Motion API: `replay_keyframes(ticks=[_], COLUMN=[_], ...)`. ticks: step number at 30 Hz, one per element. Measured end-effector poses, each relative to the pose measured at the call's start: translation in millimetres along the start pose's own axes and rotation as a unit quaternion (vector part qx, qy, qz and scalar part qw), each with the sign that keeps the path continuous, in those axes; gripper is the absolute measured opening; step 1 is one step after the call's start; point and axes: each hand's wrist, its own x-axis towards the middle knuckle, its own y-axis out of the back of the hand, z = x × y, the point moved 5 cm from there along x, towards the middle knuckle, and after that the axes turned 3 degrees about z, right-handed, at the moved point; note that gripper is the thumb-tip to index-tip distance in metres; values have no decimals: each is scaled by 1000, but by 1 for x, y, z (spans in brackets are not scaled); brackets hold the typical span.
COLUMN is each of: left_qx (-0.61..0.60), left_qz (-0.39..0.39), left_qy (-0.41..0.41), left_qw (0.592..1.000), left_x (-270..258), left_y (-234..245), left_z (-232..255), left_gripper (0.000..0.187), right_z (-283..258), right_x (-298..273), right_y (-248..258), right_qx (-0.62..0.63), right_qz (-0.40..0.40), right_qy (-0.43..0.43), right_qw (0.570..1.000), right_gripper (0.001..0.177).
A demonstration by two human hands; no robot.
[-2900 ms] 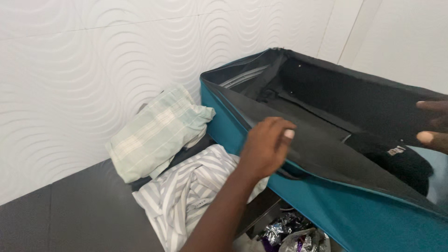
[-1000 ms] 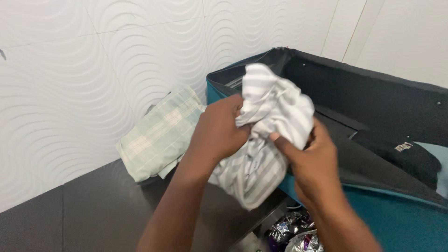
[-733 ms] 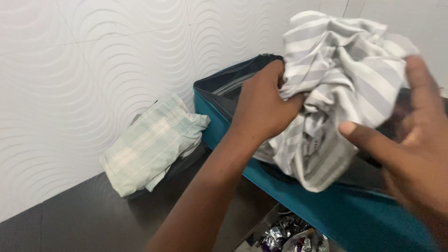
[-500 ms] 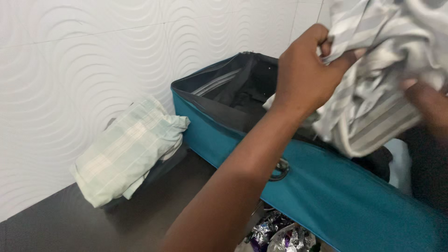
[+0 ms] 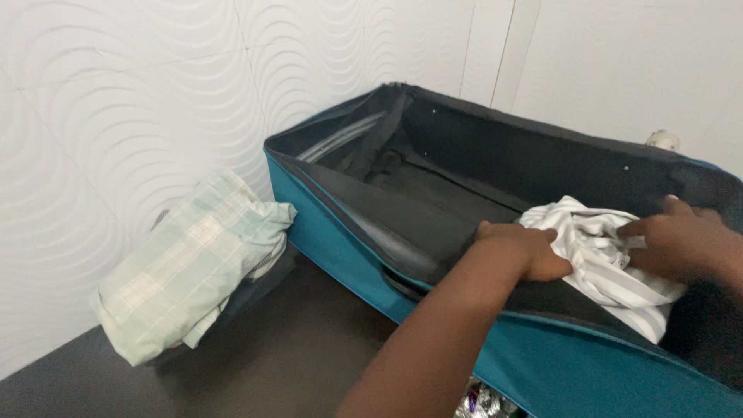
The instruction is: The person folds a light green plaid shirt on a dark table, smoothing and aligning the fabric. They then open a teal suitcase and place the folded shirt along with other folded clothes inside.
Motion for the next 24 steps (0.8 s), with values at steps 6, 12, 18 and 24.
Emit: replay_keyframes(ticks=[6, 12, 18, 24], left_qx=[-9, -35, -43, -202], left_qz=[33, 138, 251, 504], left_qy=[13, -32, -65, -144], left_qw=[999, 989, 965, 827], left_x=[-32, -55, -85, -159], left_y=[18, 17, 19, 49], left_z=[-7, -26, -32, -109], left_gripper=[83, 72, 56, 32], right_z=[5, -3, 8, -37], right_x=[4, 30, -9, -159], right_y=[-11, -12, 11, 112], right_qx=[266, 346, 313, 339], right_qz=[-39, -26, 22, 175], right_qy=[-8, -19, -22, 98], right_qw=[963, 938, 949, 919], right_gripper=[51, 55, 65, 71])
